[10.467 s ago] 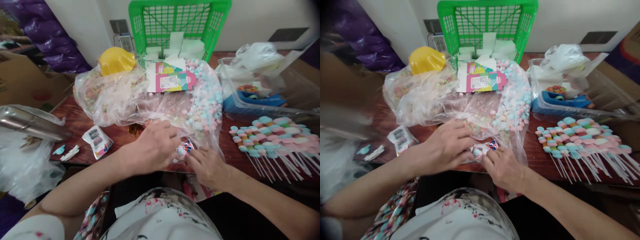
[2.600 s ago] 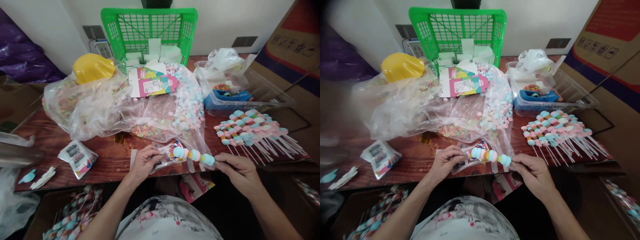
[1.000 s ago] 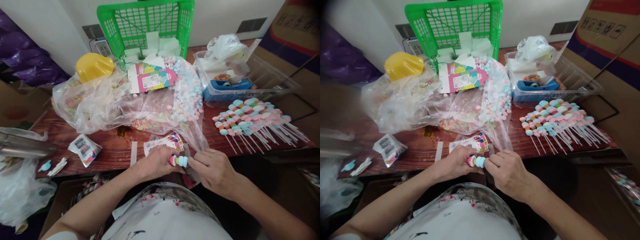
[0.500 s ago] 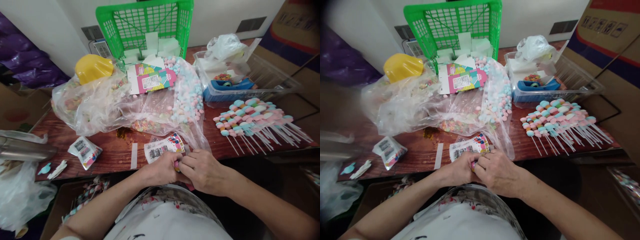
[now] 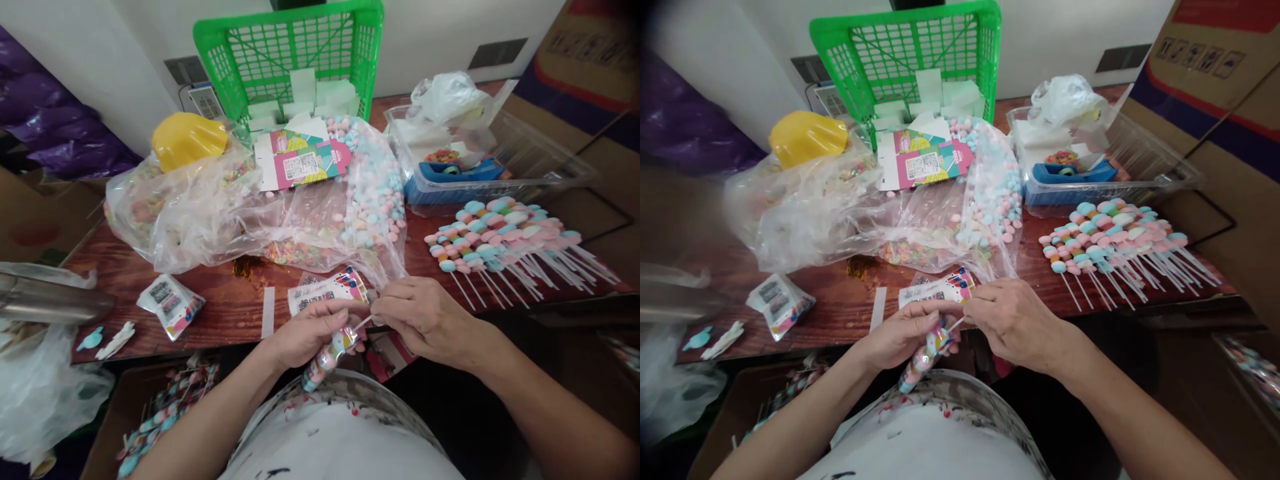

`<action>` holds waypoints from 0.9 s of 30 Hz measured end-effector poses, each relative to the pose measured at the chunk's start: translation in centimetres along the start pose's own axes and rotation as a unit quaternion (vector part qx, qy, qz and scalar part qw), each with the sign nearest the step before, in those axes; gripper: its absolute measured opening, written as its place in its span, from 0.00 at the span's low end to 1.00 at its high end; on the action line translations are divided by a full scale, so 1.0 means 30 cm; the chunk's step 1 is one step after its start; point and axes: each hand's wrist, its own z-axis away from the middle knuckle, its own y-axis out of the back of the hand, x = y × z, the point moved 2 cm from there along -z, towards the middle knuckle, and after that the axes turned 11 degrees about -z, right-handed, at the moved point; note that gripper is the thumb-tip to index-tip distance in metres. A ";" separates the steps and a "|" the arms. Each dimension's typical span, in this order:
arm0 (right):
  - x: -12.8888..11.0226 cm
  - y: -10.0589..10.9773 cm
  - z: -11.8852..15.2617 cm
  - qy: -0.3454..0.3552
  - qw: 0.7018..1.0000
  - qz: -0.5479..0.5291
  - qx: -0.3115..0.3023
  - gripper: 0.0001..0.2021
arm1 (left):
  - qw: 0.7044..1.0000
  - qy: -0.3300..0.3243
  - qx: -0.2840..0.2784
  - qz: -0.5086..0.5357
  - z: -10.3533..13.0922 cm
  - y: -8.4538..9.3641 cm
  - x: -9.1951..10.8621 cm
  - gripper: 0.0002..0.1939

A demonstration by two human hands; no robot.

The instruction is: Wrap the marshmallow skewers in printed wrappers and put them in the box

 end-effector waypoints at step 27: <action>-0.017 -0.261 -0.167 -0.108 0.887 -0.243 0.377 0.07 | 0.930 -0.238 0.275 0.048 0.018 0.033 0.038 0.20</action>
